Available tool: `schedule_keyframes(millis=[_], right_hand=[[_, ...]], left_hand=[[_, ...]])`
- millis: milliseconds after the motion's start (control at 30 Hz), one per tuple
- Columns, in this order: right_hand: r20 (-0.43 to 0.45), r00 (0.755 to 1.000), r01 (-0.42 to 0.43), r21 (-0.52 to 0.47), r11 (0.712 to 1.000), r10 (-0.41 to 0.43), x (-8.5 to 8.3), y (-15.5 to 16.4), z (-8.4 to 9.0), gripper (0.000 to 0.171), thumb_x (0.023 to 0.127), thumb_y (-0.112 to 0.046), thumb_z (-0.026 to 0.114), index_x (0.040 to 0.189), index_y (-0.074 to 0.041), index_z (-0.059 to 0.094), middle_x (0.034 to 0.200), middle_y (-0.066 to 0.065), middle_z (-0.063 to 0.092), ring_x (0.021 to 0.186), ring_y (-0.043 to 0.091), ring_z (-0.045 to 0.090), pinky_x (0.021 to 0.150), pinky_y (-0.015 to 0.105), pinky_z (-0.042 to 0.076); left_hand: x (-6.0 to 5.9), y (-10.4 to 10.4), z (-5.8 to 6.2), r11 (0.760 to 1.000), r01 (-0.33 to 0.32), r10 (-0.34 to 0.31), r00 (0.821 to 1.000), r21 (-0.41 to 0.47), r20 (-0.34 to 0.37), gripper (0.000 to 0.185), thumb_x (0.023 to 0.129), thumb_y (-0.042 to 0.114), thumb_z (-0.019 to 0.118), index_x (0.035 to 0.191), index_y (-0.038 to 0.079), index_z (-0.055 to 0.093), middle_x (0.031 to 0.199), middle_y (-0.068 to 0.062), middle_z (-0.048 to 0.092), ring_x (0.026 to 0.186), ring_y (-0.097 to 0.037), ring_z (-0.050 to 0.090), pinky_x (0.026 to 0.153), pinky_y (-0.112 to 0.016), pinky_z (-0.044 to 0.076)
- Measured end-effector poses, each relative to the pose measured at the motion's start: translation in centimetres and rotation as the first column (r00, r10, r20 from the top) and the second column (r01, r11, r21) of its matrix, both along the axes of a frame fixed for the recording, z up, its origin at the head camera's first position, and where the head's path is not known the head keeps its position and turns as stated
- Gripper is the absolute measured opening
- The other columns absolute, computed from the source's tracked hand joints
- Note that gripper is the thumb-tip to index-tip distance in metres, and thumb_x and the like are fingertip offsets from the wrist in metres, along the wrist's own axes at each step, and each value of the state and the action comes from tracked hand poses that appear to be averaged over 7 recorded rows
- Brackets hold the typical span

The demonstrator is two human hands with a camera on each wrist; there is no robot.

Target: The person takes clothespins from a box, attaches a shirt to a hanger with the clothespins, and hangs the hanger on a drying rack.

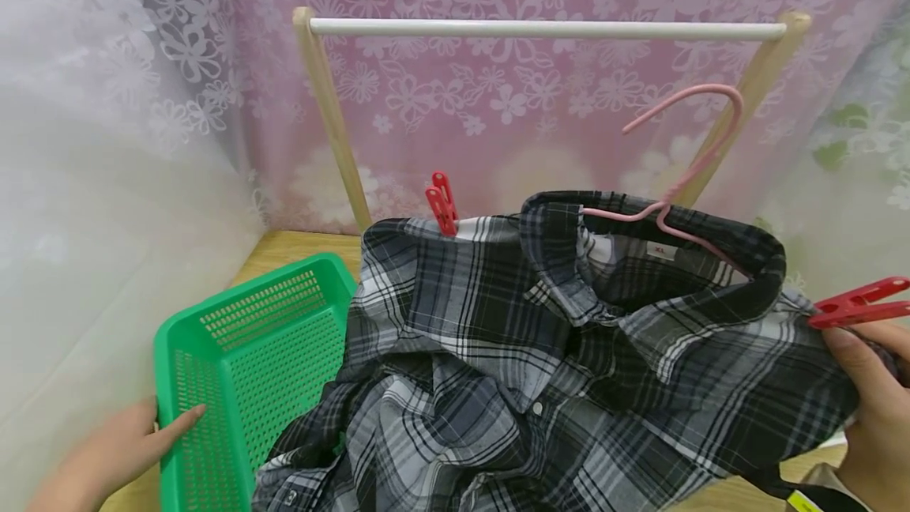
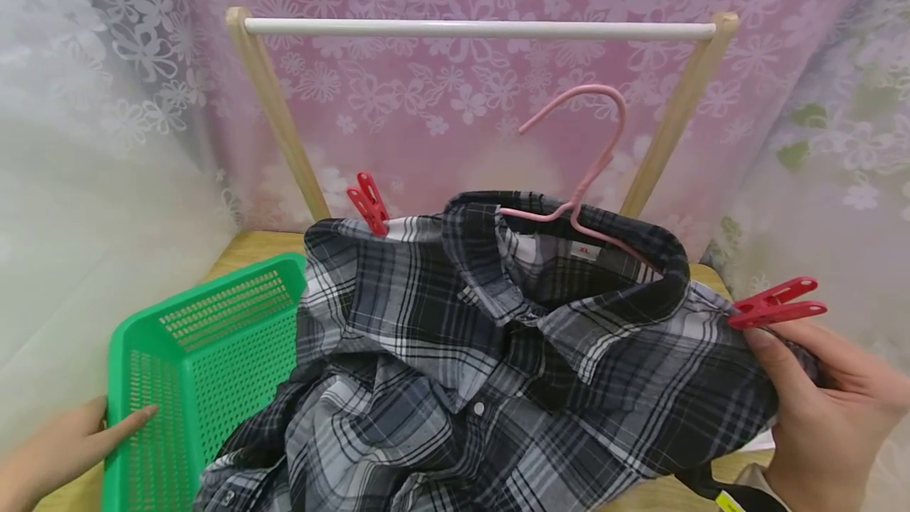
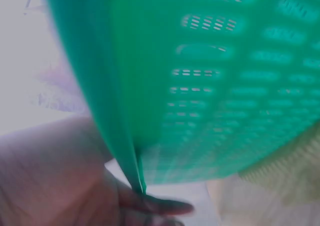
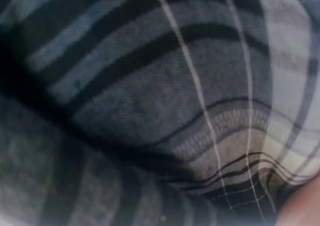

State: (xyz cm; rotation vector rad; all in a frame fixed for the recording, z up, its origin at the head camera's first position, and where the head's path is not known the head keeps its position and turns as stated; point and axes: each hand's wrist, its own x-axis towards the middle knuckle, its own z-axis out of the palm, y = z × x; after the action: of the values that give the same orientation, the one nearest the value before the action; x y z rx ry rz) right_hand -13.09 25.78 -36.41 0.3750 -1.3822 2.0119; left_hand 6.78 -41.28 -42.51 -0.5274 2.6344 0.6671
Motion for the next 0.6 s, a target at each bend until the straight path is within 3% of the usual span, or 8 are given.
schedule_keyframes(millis=[100, 200, 367, 500, 600], right_hand=[[-0.013, 1.0, 0.026, 0.004, 1.0, -0.026, -0.1, 0.0, -0.1, 0.018, 0.083, 0.02, 0.065, 0.1, 0.026, 0.063, 0.1, 0.015, 0.068, 0.093, 0.02, 0.061, 0.079, 0.017, 0.049], [-0.061, 0.998, -0.003, -0.005, 1.0, 0.003, -0.4, 0.2, -0.2, 0.015, 0.081, 0.021, 0.065, 0.095, 0.027, 0.062, 0.097, 0.017, 0.07, 0.091, 0.02, 0.063, 0.079, 0.018, 0.049], [-0.094, 0.995, -0.039, -0.004, 0.999, 0.038, -0.6, 0.3, -0.3, 0.014, 0.081, 0.023, 0.064, 0.093, 0.028, 0.062, 0.096, 0.017, 0.07, 0.089, 0.021, 0.065, 0.08, 0.02, 0.049], [-0.071, 0.997, 0.005, 0.041, 0.999, -0.002, -0.5, 0.3, -0.2, 0.016, 0.082, 0.02, 0.066, 0.096, 0.028, 0.062, 0.097, 0.015, 0.07, 0.091, 0.02, 0.064, 0.082, 0.018, 0.048], [-0.078, 0.997, 0.02, 0.036, 0.999, -0.017, -0.6, 0.3, -0.2, 0.016, 0.081, 0.021, 0.066, 0.095, 0.028, 0.062, 0.097, 0.015, 0.07, 0.092, 0.02, 0.064, 0.082, 0.019, 0.048]], left_hand=[[0.8, 0.8, 0.1, 1.0, 0.014, -0.014, 0.998, 0.008, -0.059, 0.052, 0.103, 0.044, 0.049, 0.105, -0.008, 0.046, 0.077, -0.002, 0.053, 0.065, -0.014, 0.047, 0.057, -0.032, 0.039], [1.4, 1.3, 0.1, 0.999, 0.006, -0.009, 0.995, -0.034, -0.101, 0.056, 0.102, 0.044, 0.053, 0.109, -0.012, 0.043, 0.077, -0.003, 0.056, 0.065, -0.016, 0.051, 0.055, -0.033, 0.04], [1.9, 1.8, 0.2, 0.996, -0.018, 0.012, 0.998, -0.093, -0.068, 0.064, 0.1, 0.046, 0.055, 0.112, -0.015, 0.04, 0.077, -0.004, 0.058, 0.063, -0.018, 0.056, 0.054, -0.036, 0.044], [2.3, 2.4, 0.5, 0.994, -0.011, 0.005, 0.999, -0.108, -0.054, 0.079, 0.098, 0.047, 0.057, 0.126, -0.021, 0.029, 0.085, -0.009, 0.065, 0.071, -0.024, 0.064, 0.057, -0.042, 0.049], [2.7, 3.3, 0.6, 0.992, -0.04, 0.036, 0.999, -0.118, -0.038, 0.078, 0.098, 0.048, 0.056, 0.123, -0.022, 0.031, 0.081, -0.008, 0.064, 0.068, -0.024, 0.063, 0.056, -0.042, 0.048]])
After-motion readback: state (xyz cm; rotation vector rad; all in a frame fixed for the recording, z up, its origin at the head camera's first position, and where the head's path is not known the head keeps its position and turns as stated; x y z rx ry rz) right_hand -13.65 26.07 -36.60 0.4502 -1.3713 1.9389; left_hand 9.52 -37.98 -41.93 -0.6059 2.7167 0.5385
